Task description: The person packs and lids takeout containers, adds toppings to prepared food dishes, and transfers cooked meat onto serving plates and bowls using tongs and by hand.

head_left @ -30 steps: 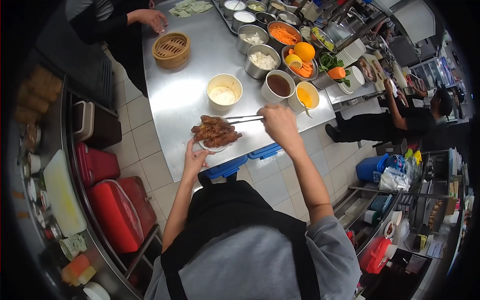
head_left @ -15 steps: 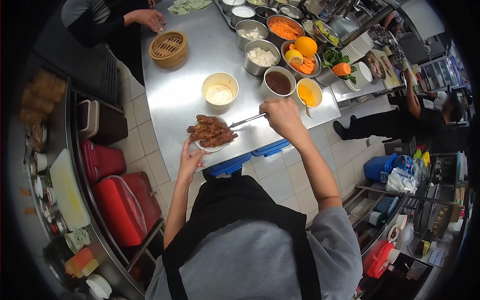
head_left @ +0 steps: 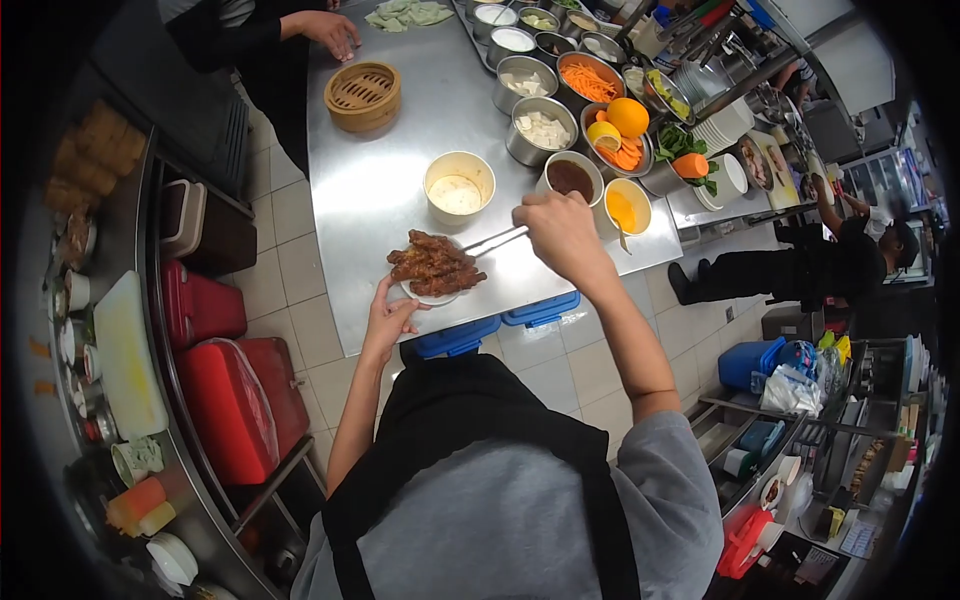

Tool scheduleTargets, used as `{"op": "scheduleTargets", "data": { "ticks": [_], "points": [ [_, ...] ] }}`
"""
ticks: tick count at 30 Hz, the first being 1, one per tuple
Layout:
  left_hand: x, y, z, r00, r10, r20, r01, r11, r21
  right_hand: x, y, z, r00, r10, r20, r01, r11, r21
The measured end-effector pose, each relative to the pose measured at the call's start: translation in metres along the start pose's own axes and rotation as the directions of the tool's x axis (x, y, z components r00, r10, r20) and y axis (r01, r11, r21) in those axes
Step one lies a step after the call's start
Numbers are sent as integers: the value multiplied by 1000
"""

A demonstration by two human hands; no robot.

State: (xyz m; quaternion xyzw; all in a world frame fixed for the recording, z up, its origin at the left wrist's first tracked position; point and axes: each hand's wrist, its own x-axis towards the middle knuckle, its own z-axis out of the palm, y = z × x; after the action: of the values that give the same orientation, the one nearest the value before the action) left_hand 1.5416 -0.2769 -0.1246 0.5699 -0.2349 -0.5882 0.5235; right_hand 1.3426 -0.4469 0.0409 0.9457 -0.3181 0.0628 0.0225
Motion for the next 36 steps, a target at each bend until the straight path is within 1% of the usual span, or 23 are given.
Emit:
{"op": "scheduleTargets", "data": {
  "ticks": [3, 6, 13, 17, 20, 23, 26, 29, 33, 36],
  "points": [
    [1, -1, -1, 1000, 6, 7, -6, 1000, -2, -3, 4, 12, 999, -24, 25, 25, 999, -36],
    [1, -2, -2, 1000, 8, 11, -7, 1000, -8, -1, 2, 17, 998, -6, 56, 9, 998, -55],
    [0, 1, -2, 1000, -19, 16, 19, 1000, 12, 4, 7, 21, 997, -41, 71, 45, 998, -50],
    [0, 1, -2, 1000, -17, 3, 17, 1000, 13, 8, 10, 30, 994, -101, 38, 103, 994, -40],
    [1, -1, -3, 1000, -13, 5, 13, 1000, 16, 8, 15, 34, 991, -66, 119, 70, 997, -28],
    [1, -2, -4, 1000, -10, 9, 10, 1000, 4, 5, 15, 20, 991, -65, 118, 61, 997, 37],
    [1, -3, -4, 1000, -10, 13, 10, 1000, -6, 5, 13, 3, 983, -16, 183, 2, 997, 75],
    [2, -4, -4, 1000, -7, 6, 7, 1000, -6, 6, 13, -4, 987, -16, 163, -3, 993, 115],
    [2, -2, -4, 1000, -19, 13, 19, 1000, -4, 6, 16, 14, 993, -77, 87, 75, 997, 20],
    [1, -1, -4, 999, -27, 17, 27, 1000, -4, 6, 17, 24, 994, -103, 48, 103, 995, -3]
  ]
}}
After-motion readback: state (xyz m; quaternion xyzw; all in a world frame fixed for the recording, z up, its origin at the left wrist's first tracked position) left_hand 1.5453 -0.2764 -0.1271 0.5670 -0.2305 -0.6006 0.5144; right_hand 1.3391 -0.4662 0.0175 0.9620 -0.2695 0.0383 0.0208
